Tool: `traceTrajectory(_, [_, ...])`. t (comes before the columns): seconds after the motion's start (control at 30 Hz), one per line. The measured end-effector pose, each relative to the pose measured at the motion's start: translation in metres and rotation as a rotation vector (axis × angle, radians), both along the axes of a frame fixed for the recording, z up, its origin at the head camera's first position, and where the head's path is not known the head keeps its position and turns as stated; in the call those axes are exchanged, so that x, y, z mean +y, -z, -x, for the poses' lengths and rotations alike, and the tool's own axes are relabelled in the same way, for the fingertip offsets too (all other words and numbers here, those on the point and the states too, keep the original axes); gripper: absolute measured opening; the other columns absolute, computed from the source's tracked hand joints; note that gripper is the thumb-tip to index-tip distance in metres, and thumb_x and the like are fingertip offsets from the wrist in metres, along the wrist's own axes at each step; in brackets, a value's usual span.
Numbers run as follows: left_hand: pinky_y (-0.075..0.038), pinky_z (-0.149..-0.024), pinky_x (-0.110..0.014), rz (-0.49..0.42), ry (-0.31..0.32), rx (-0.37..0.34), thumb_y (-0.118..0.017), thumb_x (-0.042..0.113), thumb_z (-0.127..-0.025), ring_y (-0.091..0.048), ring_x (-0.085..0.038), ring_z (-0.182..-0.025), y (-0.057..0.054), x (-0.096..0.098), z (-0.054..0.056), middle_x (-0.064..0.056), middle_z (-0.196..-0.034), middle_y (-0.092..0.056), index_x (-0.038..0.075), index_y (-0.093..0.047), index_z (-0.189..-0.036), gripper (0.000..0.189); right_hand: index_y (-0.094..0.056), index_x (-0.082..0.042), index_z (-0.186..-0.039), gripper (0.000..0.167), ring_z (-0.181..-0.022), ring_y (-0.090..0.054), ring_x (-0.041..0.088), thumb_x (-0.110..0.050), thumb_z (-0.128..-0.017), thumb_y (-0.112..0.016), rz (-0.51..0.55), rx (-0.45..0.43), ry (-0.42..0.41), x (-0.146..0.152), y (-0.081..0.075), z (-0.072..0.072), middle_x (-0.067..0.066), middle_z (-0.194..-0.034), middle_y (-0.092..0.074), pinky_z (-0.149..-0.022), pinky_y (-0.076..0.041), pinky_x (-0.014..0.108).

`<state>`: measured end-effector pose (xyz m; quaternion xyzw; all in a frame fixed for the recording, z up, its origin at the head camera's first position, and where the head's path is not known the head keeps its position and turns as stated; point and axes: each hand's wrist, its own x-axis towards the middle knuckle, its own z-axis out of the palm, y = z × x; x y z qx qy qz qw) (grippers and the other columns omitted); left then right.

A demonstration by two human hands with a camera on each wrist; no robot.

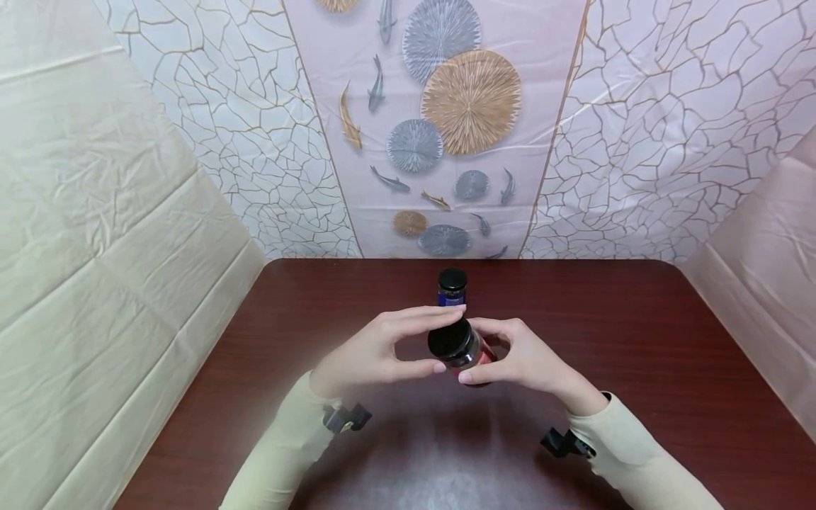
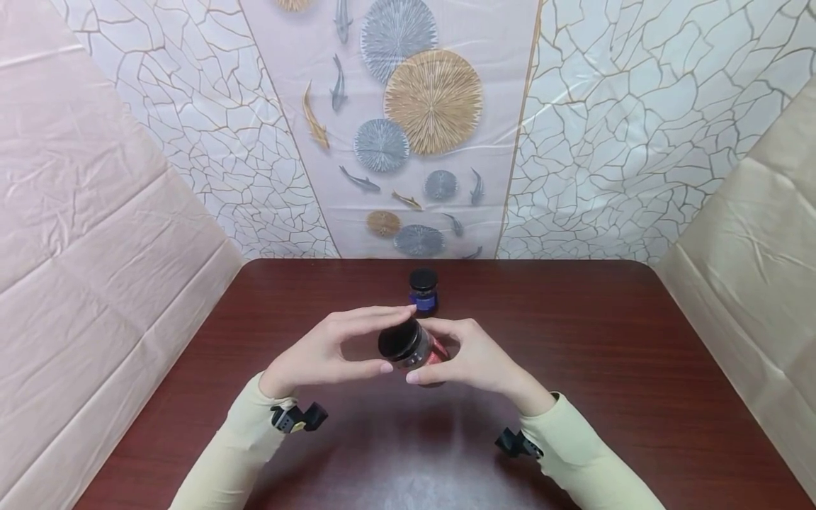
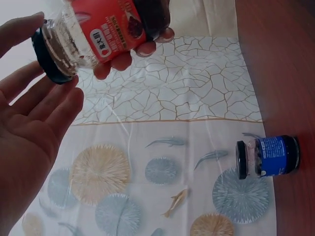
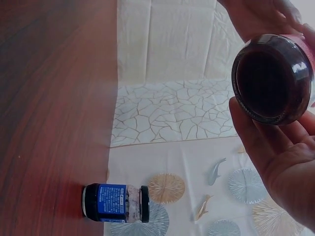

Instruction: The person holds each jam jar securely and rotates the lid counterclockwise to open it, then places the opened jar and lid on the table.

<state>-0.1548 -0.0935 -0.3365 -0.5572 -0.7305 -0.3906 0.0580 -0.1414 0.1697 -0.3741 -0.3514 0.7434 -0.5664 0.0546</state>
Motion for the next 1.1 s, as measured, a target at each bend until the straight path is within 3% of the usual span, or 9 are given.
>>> traceTrajectory(0.57, [-0.047,-0.103,-0.028,-0.023,-0.141,-0.105,-0.084,0.031,-0.084,-0.058,-0.006,-0.122,-0.0021,0.0003,-0.0071,0.017,-0.131,-0.062,0.025,-0.062,-0.138,0.059,-0.067,-0.021,-0.130,0.053,-0.093,-0.065,0.019,-0.014,-0.081,-0.086,-0.027,-0.012,0.027,-0.0029,0.0054,0.0012,0.001,-0.112,-0.072,-0.078,-0.057,0.030])
traceTrajectory(0.73, [-0.047,-0.102,-0.025,-0.012,-0.210,-0.035,-0.085,0.035,-0.082,-0.058,-0.003,-0.119,-0.0001,0.0030,-0.0095,0.014,-0.127,-0.063,0.021,-0.064,-0.134,0.058,-0.068,-0.022,-0.128,0.052,-0.091,-0.065,0.018,-0.017,-0.080,-0.087,-0.044,-0.010,0.051,-0.0027,0.0075,0.0014,0.000,-0.110,-0.072,-0.077,-0.056,0.029])
traceTrajectory(0.87, [-0.046,-0.103,-0.024,0.032,-0.232,0.056,-0.083,0.038,-0.084,-0.054,-0.006,-0.125,-0.0008,0.0037,-0.0090,0.007,-0.137,-0.056,0.018,-0.060,-0.140,0.064,-0.068,-0.021,-0.128,0.051,-0.088,-0.064,0.016,-0.017,-0.081,-0.087,-0.047,-0.007,0.045,-0.0028,0.0088,0.0019,0.000,-0.106,-0.072,-0.074,-0.056,0.028])
traceTrajectory(1.0, [-0.041,-0.109,-0.027,0.068,-0.174,0.137,-0.081,0.036,-0.087,-0.047,-0.011,-0.136,-0.0058,0.0047,-0.0049,0.001,-0.150,-0.047,0.014,-0.053,-0.147,0.069,-0.069,-0.020,-0.123,0.046,-0.081,-0.062,0.014,-0.018,-0.081,-0.086,-0.052,0.015,0.040,-0.0023,0.0069,0.0025,0.001,-0.096,-0.071,-0.067,-0.054,0.026])
traceTrajectory(1.1, [-0.039,-0.112,-0.028,0.083,-0.104,0.169,-0.079,0.030,-0.089,-0.045,-0.014,-0.139,-0.0091,0.0059,-0.0021,-0.002,-0.151,-0.048,0.010,-0.052,-0.146,0.066,-0.069,-0.020,-0.119,0.042,-0.078,-0.061,0.013,-0.018,-0.081,-0.086,-0.059,0.031,0.039,-0.0020,0.0052,0.0022,0.000,-0.092,-0.069,-0.065,-0.052,0.026])
